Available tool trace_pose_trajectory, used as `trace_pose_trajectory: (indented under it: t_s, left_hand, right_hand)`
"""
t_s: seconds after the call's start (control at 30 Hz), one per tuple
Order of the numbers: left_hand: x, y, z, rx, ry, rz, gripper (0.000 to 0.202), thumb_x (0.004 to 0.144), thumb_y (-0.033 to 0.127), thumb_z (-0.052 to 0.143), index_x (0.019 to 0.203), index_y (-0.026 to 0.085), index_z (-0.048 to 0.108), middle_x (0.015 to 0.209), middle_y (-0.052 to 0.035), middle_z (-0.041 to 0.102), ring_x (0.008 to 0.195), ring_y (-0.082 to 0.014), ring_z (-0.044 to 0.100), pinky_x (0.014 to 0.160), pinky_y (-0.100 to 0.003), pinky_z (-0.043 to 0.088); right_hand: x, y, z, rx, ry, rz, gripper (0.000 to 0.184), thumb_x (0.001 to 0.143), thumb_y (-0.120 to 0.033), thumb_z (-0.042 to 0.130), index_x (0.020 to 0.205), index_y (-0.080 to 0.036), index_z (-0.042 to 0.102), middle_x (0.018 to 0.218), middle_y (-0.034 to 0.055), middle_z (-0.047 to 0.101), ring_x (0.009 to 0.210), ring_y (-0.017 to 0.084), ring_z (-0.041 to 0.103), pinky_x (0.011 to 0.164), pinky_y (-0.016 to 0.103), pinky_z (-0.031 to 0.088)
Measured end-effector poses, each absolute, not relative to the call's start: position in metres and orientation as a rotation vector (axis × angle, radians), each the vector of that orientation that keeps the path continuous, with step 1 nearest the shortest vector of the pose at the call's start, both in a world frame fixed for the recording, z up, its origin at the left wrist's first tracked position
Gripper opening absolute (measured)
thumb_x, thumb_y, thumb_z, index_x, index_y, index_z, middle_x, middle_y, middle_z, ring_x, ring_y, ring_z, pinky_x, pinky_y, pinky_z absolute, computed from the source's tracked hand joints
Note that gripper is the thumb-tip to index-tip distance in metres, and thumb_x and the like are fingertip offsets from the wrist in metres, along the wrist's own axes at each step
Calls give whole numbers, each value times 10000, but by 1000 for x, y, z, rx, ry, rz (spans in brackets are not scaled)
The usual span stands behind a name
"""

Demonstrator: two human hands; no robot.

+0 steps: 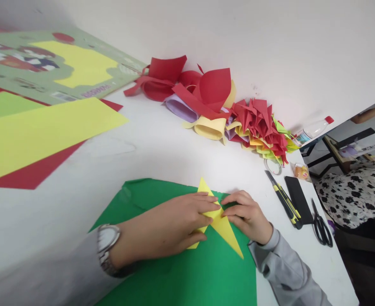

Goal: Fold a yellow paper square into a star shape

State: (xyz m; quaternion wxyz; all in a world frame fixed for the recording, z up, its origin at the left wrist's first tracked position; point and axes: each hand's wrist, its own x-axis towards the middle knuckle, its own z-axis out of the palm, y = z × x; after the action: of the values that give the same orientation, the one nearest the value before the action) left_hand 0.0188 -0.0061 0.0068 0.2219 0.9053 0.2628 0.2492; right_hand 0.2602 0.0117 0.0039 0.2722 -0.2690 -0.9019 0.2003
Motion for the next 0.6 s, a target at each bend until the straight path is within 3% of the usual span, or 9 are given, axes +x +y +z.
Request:
trace_pose_trajectory:
  t_s: [0.33,0.53,0.6]
  left_hand:
    - [16,-6,3,2513,705,653,115,811,158,718,925,174,723,1197,-75,690,1205,-252,594,1118,-403,409]
    - [21,-11,0,2549,710,751,177,855,194,672,1031,185,685,1088,-53,733,1162,-240,618,1114,-427,416]
    - [25,-12,-7,2570,696,849,184,870,94,592,997,194,679,1032,-27,745,1110,-213,644,1118,-432,413]
  right_hand:
    - [260,17,1,-955,-2444,509,184,924,-341,631,797,-212,663,1035,68,649,1019,220,575,885,400,434]
    - [261,18,4,-999,-2426,614,116,885,-316,675,817,-222,680,1091,61,636,1084,230,571,913,413,404]
    - [263,18,6,-965,-2439,652,66,861,-284,700,839,-223,684,1127,66,626,1119,236,561,935,419,399]
